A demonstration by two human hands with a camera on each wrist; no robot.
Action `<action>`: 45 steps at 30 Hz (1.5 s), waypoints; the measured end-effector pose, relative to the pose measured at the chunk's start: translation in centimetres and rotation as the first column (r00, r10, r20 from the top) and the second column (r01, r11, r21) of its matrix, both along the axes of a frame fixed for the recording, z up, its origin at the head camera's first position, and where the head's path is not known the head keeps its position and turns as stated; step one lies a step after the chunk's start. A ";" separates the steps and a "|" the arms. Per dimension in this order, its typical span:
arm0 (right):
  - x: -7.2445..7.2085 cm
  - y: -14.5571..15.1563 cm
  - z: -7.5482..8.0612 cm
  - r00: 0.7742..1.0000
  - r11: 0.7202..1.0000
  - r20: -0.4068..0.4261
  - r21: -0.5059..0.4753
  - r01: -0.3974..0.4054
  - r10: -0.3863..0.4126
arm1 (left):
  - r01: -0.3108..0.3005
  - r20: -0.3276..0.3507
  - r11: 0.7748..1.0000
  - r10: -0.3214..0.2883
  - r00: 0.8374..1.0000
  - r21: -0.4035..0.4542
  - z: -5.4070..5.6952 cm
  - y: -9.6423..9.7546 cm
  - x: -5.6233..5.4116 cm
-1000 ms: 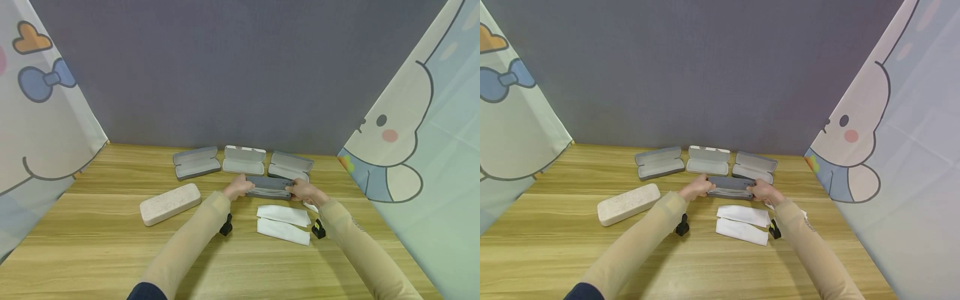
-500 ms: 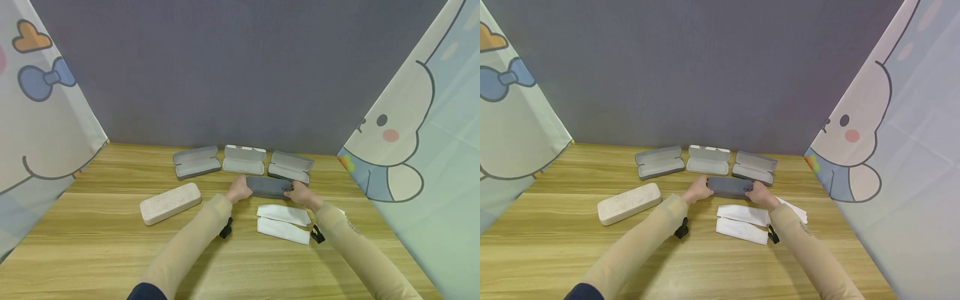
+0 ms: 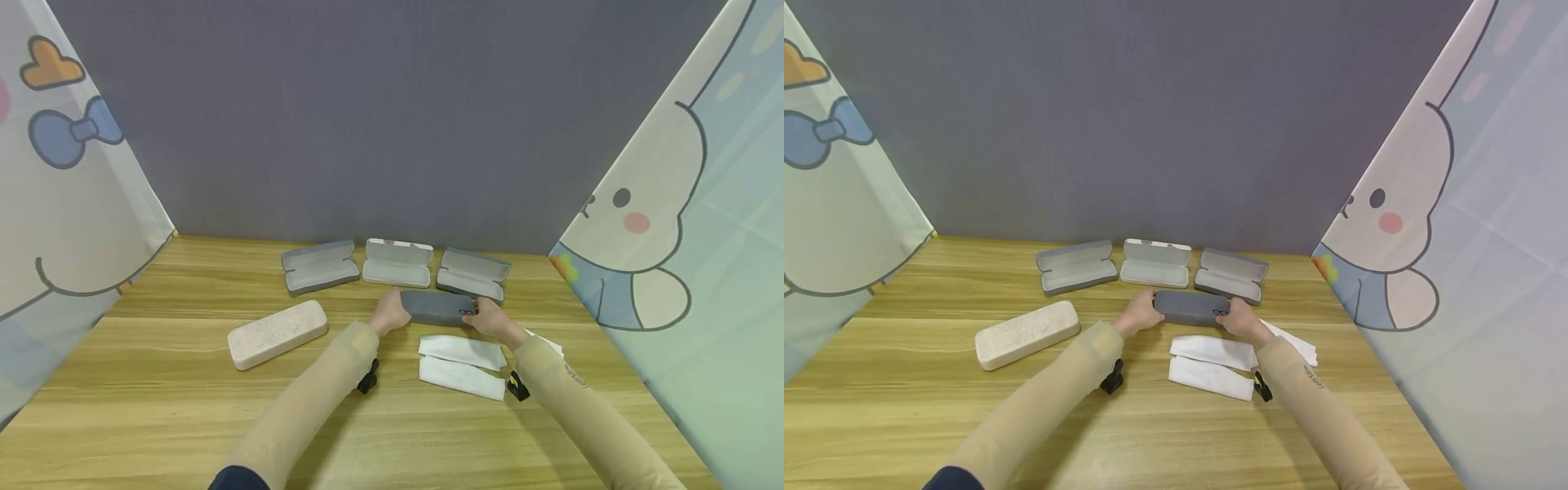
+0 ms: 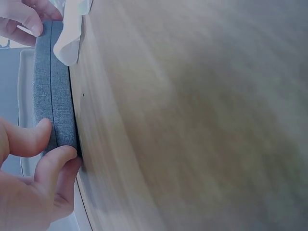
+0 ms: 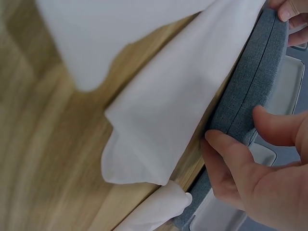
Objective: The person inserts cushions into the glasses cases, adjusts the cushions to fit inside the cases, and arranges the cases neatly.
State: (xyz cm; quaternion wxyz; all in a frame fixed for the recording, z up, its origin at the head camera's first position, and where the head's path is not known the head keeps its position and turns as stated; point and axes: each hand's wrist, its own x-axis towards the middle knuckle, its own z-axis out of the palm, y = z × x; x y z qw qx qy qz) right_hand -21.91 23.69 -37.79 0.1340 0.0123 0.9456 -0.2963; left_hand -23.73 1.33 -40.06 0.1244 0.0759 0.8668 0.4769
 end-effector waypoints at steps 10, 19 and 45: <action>-0.5 -0.1 0.1 0.999 0.999 0.000 0.016 -0.034 0.034 | -0.019 0.009 0.999 0.018 1.000 0.032 0.9 -0.6 0.7; -0.5 -0.4 0.2 0.997 0.997 0.009 0.014 -0.079 0.079 | -0.031 -0.012 0.997 0.032 0.999 0.076 0.3 -1.7 0.9; -0.6 -3.6 0.0 0.972 0.967 -0.035 -0.092 -0.236 0.234 | -0.170 -0.067 0.985 0.168 0.983 -0.016 0.1 -5.3 4.9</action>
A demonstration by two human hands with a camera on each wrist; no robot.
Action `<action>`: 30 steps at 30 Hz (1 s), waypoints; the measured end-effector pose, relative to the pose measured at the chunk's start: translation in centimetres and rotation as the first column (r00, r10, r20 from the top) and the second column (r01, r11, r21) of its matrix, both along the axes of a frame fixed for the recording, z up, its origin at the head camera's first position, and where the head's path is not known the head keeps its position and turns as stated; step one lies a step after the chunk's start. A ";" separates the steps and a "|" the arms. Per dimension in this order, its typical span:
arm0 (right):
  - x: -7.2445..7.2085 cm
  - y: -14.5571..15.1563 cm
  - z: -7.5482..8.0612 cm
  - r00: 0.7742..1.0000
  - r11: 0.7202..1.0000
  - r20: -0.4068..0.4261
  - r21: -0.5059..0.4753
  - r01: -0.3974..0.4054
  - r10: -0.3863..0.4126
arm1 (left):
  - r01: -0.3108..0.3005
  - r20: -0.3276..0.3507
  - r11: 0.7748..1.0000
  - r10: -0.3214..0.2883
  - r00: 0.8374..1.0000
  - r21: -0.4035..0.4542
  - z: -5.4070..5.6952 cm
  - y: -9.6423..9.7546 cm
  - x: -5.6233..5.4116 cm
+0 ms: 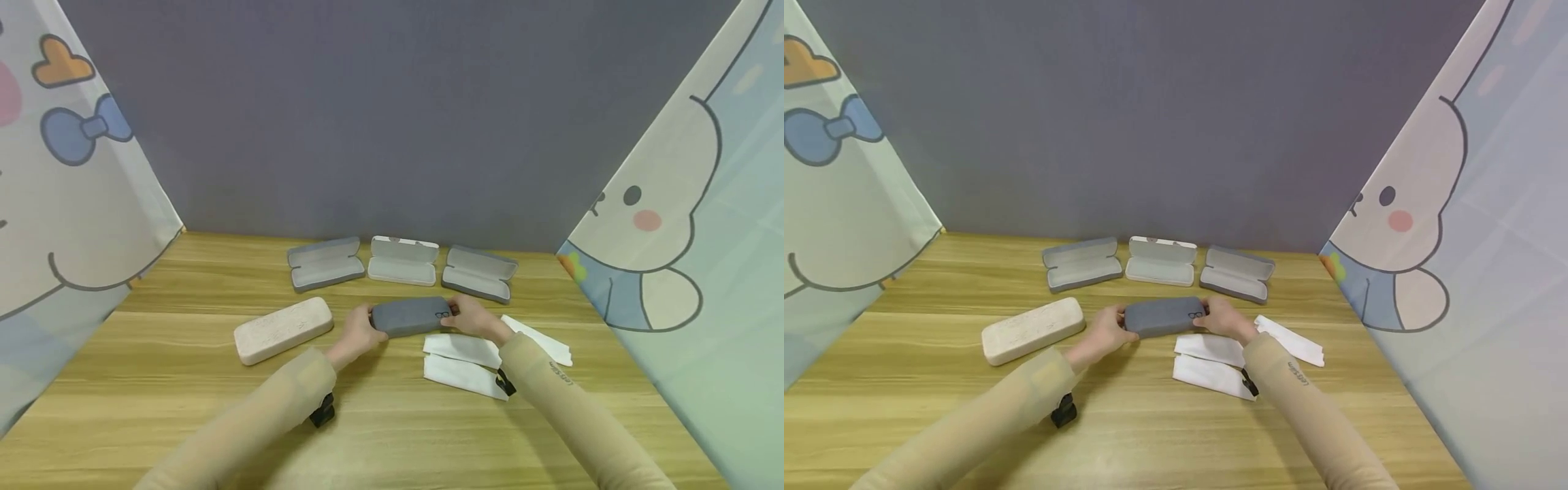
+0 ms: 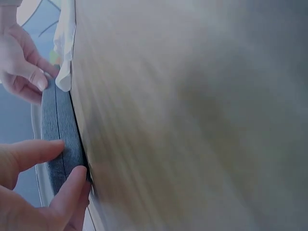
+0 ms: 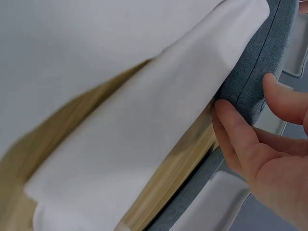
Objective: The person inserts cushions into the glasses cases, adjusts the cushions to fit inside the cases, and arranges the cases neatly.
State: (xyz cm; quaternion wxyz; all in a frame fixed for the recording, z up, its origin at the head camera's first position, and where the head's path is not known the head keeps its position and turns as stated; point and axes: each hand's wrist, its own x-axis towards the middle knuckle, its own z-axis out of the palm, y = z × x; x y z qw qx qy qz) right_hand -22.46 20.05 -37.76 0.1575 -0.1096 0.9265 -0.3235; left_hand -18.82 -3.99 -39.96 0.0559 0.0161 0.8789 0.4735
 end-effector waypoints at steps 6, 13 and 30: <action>0.1 -1.1 0.2 0.999 0.999 0.011 -0.013 -0.038 0.038 | -0.050 -0.006 0.999 0.050 0.999 0.003 -0.4 -1.0 1.1; 0.4 -3.0 0.1 0.997 0.997 0.029 -0.047 -0.068 0.069 | -0.091 -0.055 0.995 0.088 0.995 -0.042 -0.9 -2.9 2.5; 1.9 -7.8 0.3 0.988 0.989 0.048 -0.025 -0.144 0.145 | -0.086 -0.054 0.988 0.079 0.995 -0.131 0.2 -7.7 6.3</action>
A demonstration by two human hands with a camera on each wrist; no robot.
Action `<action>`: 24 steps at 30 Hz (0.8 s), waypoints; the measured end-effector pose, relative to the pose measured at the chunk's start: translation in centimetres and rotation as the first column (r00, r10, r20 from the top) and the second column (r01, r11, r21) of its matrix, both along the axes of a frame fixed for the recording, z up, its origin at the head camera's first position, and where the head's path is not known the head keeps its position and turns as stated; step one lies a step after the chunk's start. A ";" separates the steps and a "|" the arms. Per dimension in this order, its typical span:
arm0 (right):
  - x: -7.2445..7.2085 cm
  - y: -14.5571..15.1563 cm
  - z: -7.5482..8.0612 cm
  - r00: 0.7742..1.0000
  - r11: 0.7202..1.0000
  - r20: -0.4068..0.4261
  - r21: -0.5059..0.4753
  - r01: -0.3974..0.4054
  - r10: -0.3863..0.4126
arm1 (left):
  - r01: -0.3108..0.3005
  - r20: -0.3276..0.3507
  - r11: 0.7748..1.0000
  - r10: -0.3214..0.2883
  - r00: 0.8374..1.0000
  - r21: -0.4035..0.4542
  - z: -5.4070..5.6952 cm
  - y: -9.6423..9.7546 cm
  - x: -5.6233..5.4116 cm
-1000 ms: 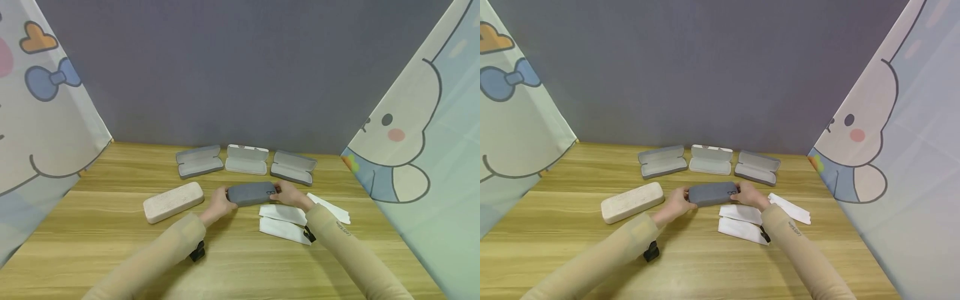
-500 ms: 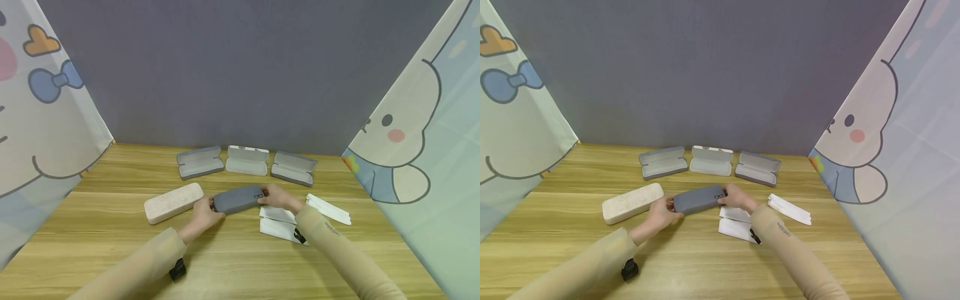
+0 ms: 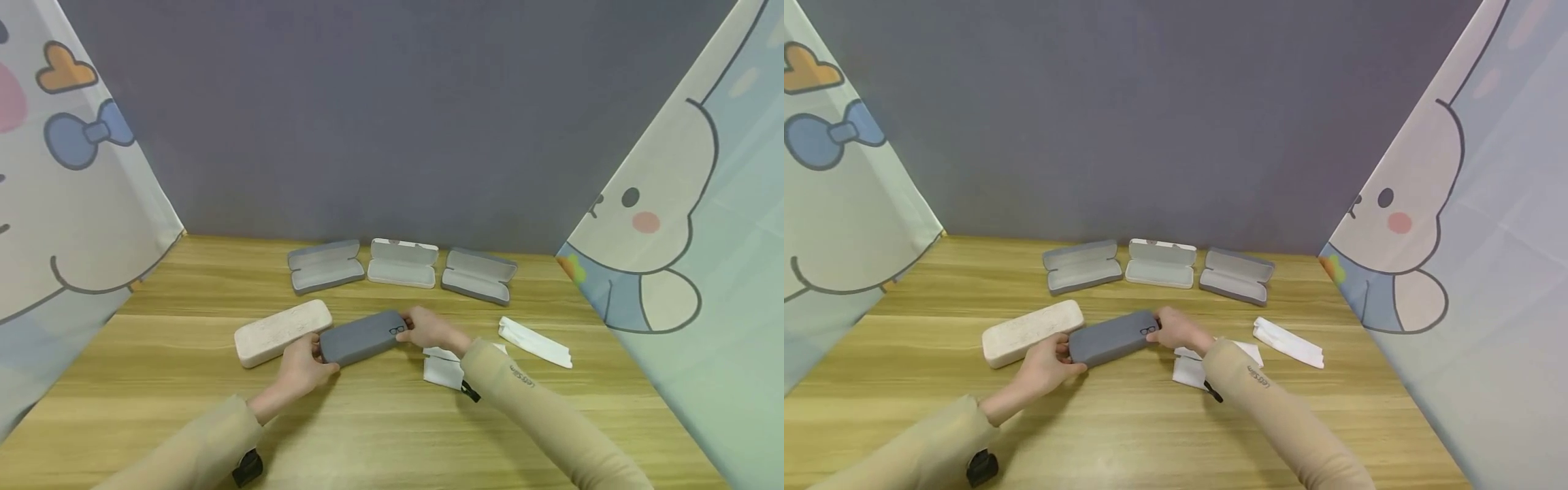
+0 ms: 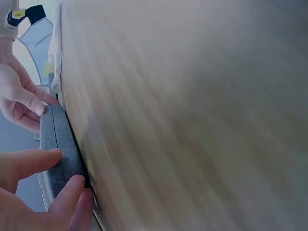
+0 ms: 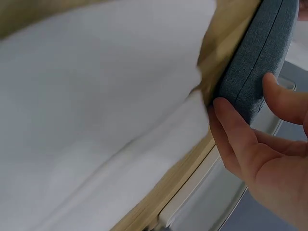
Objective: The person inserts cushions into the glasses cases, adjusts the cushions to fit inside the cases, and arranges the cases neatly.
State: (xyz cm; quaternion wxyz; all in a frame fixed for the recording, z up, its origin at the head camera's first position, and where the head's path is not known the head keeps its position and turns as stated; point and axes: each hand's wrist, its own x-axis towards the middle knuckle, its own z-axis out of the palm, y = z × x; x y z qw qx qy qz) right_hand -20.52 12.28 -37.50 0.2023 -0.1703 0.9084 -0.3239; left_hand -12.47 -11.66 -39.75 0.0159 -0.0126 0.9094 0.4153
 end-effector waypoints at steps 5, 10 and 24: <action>0.6 -1.6 -0.1 0.999 0.999 -0.031 0.018 -0.037 0.038 | 0.015 0.023 1.000 -0.015 1.000 -0.025 0.4 -1.8 0.9; 1.1 -2.8 -0.3 0.998 0.998 -0.034 0.013 -0.056 0.057 | 0.017 0.028 0.998 -0.015 1.000 -0.057 0.5 -3.1 1.6; 1.9 -6.0 -0.3 0.995 0.995 -0.057 0.056 -0.085 0.088 | 0.012 0.052 0.999 -0.009 0.999 -0.053 0.4 -5.8 3.0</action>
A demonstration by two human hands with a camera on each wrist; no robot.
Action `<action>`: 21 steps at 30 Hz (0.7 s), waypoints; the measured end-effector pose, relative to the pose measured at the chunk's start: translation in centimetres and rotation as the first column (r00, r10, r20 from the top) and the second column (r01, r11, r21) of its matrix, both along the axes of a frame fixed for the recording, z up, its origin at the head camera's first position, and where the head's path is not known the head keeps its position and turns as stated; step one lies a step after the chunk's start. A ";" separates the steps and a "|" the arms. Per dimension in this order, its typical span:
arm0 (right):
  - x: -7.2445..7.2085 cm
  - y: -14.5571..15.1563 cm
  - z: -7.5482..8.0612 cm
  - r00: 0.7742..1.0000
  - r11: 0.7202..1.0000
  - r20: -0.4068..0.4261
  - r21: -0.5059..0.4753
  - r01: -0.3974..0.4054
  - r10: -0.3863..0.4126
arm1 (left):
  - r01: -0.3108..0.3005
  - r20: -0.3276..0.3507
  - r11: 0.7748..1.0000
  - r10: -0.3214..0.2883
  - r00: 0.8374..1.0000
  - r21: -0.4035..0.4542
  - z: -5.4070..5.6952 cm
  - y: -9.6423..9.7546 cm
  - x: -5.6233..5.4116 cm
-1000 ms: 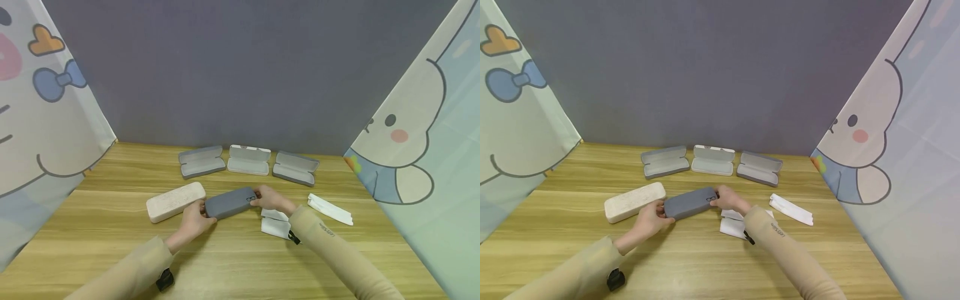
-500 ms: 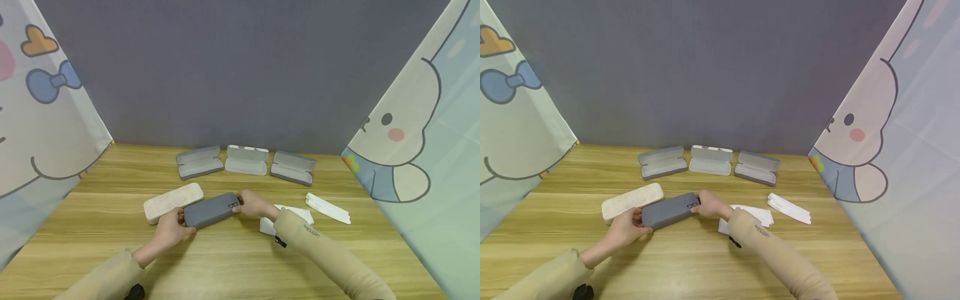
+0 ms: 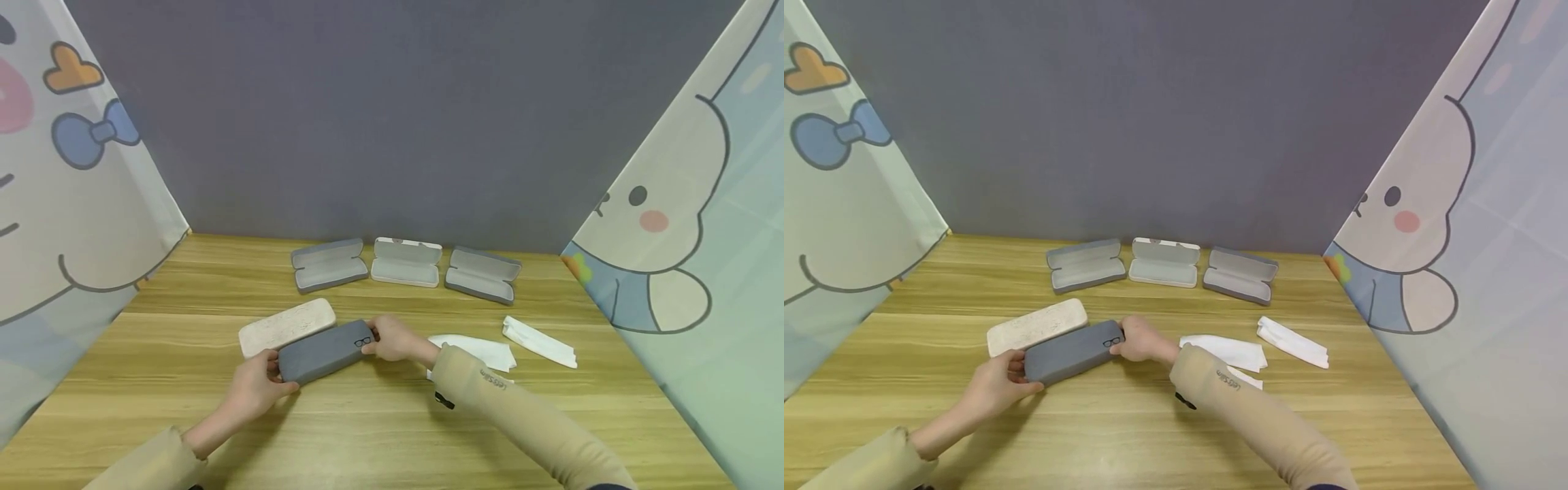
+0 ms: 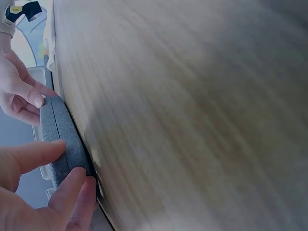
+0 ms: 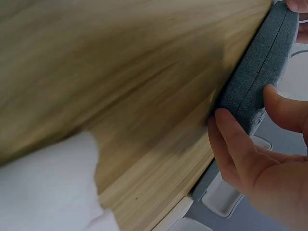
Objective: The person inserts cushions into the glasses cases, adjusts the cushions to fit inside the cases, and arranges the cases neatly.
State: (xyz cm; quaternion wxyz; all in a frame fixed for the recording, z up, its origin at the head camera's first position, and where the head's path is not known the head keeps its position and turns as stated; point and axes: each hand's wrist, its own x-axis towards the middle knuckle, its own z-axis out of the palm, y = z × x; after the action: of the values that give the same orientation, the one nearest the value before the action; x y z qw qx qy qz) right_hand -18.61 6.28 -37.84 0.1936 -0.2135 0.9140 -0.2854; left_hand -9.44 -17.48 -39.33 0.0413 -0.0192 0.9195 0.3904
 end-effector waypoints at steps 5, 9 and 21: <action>0.1 -0.6 -0.1 1.000 1.000 0.018 -0.007 0.005 -0.005 | -0.009 0.018 1.000 0.009 1.000 0.000 0.0 -0.6 0.4; 0.2 -0.8 -0.2 0.999 1.000 0.039 -0.030 0.008 -0.006 | -0.014 0.019 1.000 0.014 1.000 -0.011 0.0 -0.8 0.5; 0.4 -1.0 0.1 0.997 0.997 0.077 -0.077 0.024 -0.018 | -0.013 0.005 1.000 0.013 1.000 -0.028 0.0 -1.0 0.7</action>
State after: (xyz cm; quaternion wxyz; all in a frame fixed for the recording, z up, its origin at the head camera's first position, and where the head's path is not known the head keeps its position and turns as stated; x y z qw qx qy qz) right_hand -18.21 5.25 -37.70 0.2171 -0.2002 0.8964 -0.3306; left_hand -8.77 -18.44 -39.33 0.0408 -0.0269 0.9246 0.3778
